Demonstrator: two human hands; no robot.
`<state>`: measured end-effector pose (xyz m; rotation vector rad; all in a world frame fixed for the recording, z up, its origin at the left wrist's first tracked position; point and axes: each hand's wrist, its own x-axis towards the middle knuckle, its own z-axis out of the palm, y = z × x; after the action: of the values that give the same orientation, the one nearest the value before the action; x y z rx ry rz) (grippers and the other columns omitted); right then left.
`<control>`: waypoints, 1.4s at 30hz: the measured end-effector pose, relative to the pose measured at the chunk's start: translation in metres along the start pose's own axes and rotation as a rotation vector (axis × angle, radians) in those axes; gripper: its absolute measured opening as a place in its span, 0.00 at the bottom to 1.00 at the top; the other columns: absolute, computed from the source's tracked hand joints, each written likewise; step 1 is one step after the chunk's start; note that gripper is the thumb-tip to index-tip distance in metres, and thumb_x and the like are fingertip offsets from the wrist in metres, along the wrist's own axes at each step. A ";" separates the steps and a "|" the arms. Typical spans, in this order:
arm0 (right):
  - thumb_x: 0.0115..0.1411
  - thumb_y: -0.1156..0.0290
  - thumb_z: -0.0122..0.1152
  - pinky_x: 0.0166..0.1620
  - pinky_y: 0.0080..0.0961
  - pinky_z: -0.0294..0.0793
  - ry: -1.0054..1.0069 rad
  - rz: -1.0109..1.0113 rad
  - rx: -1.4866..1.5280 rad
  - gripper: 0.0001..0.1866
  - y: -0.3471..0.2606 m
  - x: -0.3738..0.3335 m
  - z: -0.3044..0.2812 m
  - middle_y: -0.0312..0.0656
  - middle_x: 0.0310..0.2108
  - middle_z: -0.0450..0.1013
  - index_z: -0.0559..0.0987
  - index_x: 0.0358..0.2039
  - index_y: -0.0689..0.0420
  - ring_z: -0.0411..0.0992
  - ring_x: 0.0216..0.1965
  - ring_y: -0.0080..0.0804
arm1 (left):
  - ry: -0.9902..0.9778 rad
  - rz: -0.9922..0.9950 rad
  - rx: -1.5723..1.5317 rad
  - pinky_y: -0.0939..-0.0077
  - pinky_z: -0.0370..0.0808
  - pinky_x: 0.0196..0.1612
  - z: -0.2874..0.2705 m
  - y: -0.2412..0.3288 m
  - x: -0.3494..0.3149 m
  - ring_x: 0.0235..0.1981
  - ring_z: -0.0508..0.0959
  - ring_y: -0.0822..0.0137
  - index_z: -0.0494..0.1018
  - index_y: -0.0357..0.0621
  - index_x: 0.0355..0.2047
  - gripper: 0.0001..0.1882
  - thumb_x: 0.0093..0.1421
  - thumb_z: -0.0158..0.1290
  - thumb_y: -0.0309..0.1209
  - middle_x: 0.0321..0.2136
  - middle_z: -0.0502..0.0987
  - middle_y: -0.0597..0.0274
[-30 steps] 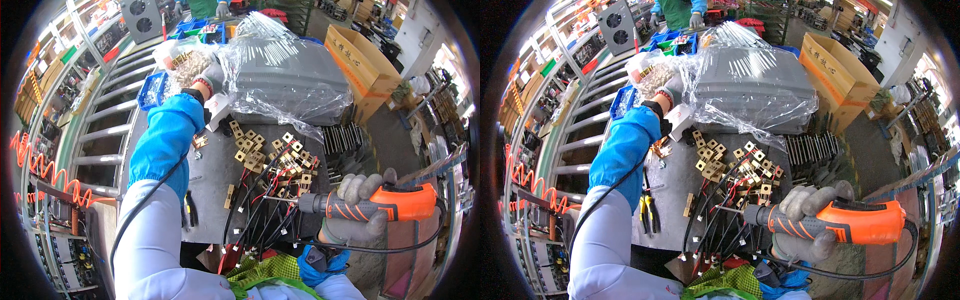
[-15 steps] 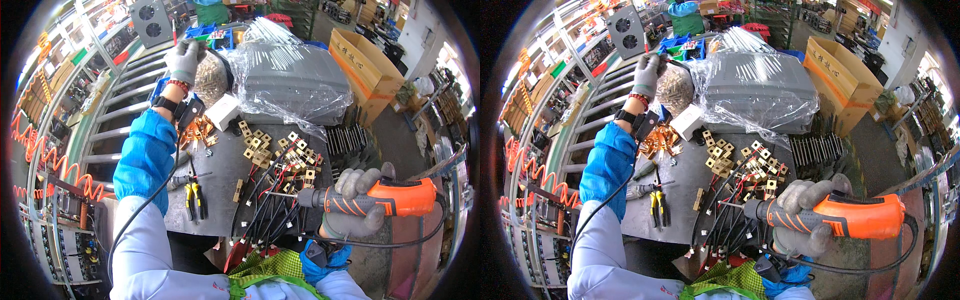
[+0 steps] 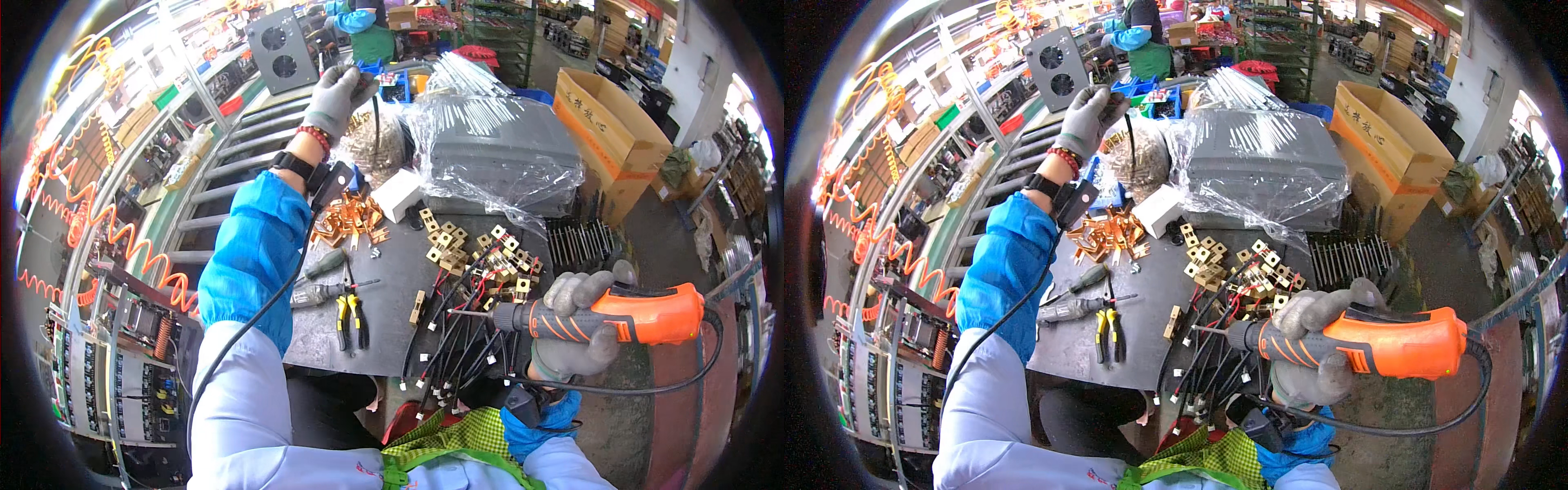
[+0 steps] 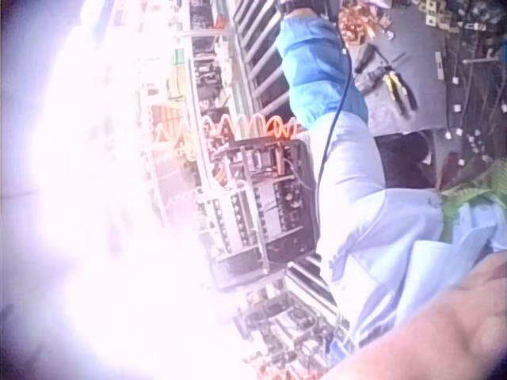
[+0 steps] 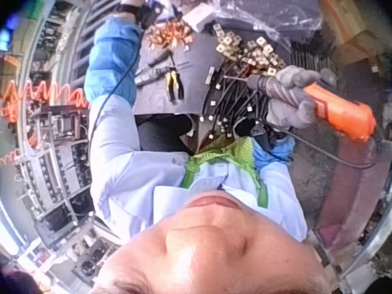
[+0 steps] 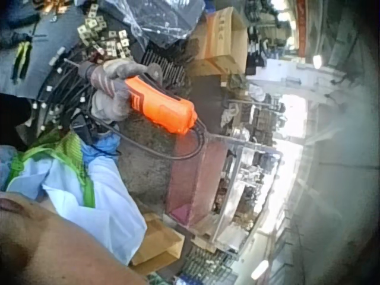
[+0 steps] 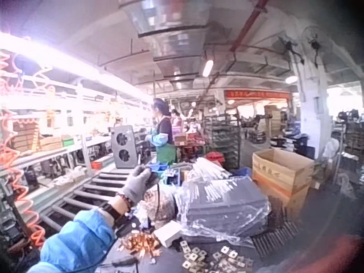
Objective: The recorder is assembling small electrical components and wiring them into terminal blocks using an electric screwdriver.
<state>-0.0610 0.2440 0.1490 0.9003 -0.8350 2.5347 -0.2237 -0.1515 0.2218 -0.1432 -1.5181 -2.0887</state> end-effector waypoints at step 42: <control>0.48 0.82 0.60 0.32 0.30 0.76 -0.094 0.686 0.017 0.13 0.004 -0.025 0.037 0.42 0.24 0.74 0.71 0.36 0.62 0.74 0.25 0.31 | -0.686 -0.398 0.190 0.70 0.69 0.54 0.128 0.054 -0.214 0.51 0.72 0.64 0.64 0.32 0.55 0.27 0.62 0.51 0.40 0.51 0.71 0.52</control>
<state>-0.0266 0.2155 0.1546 0.8458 -1.3400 3.0853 -0.0458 0.0314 0.2294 -0.5754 -2.2947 -2.3087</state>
